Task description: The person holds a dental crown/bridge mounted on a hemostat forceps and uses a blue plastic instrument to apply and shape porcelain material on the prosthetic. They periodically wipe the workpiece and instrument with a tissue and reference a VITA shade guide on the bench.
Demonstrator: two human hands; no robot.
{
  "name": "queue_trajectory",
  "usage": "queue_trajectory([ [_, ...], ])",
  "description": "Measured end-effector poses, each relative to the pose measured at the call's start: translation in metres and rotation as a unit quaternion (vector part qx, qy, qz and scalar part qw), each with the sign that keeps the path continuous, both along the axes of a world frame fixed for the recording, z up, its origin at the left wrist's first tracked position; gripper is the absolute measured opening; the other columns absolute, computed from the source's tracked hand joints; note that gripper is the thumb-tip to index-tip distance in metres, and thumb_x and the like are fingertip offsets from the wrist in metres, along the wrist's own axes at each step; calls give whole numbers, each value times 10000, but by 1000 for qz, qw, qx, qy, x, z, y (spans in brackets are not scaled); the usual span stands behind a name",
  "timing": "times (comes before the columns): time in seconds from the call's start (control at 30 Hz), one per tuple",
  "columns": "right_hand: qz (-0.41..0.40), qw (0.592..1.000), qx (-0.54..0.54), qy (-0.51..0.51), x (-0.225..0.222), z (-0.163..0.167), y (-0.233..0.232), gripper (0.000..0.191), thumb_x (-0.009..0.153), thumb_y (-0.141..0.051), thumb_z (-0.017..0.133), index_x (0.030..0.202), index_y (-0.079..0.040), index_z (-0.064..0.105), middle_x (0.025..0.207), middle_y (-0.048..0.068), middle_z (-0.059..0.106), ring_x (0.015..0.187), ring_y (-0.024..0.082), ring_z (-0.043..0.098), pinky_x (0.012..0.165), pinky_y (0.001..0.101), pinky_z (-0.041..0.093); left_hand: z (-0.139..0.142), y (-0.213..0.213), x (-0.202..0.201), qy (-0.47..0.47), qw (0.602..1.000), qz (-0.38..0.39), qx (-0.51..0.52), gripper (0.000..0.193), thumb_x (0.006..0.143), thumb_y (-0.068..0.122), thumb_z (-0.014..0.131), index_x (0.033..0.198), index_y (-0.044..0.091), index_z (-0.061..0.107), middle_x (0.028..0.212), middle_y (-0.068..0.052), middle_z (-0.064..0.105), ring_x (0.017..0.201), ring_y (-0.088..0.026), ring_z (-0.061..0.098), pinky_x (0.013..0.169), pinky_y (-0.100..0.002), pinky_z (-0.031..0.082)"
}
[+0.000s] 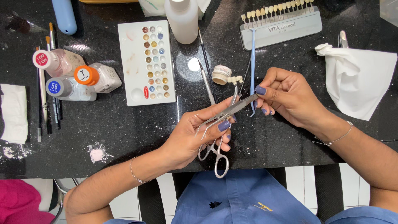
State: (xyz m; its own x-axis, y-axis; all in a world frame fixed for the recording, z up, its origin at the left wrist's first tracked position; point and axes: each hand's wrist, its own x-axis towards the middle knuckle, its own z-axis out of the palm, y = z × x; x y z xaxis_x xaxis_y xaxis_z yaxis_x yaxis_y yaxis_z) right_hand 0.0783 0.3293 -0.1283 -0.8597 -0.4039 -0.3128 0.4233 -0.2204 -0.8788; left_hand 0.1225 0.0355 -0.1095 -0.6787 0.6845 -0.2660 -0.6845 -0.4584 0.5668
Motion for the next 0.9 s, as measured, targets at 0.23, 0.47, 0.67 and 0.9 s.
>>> queue_trajectory([
  [0.23, -9, 999, 37, 23, 9, 7, -9, 91, 1014, -66, 665, 1004, -3, 601, 816, 140, 715, 653, 125, 676, 578, 233, 557, 1, -1, 3, 11, 1000, -6, -6, 666, 1010, 132, 662, 1614, 71, 388, 1200, -79, 574, 911, -118, 613, 800, -292, 622],
  [0.47, 16, 994, 94, 61, 13, 16, -14, 85, 1002, -52, 656, 983, 9, 599, 773, 136, 714, 604, 120, 671, 510, 217, 528, 0, 1, 3, 9, 999, -37, 2, 660, 1033, 123, 617, 1633, 73, 346, 1216, -60, 554, 925, -121, 608, 801, -290, 603],
  [0.67, 2, 994, 100, 52, 10, 18, -15, 77, 1008, -61, 639, 991, 2, 597, 730, 126, 707, 558, 111, 656, 465, 201, 490, -1, -1, 5, -6, 1000, -14, 27, 627, 1081, 190, 586, 1645, 31, 363, 1222, -49, 542, 904, -100, 561, 768, -261, 526],
  [0.9, 10, 994, 94, 55, 9, 18, -16, 81, 1008, -63, 639, 980, -3, 593, 727, 128, 706, 561, 114, 656, 468, 205, 490, -6, -4, 4, -9, 997, -60, 42, 363, 1149, 284, 537, 1368, -3, 567, 923, -47, 581, 841, -96, 550, 783, -248, 490],
])
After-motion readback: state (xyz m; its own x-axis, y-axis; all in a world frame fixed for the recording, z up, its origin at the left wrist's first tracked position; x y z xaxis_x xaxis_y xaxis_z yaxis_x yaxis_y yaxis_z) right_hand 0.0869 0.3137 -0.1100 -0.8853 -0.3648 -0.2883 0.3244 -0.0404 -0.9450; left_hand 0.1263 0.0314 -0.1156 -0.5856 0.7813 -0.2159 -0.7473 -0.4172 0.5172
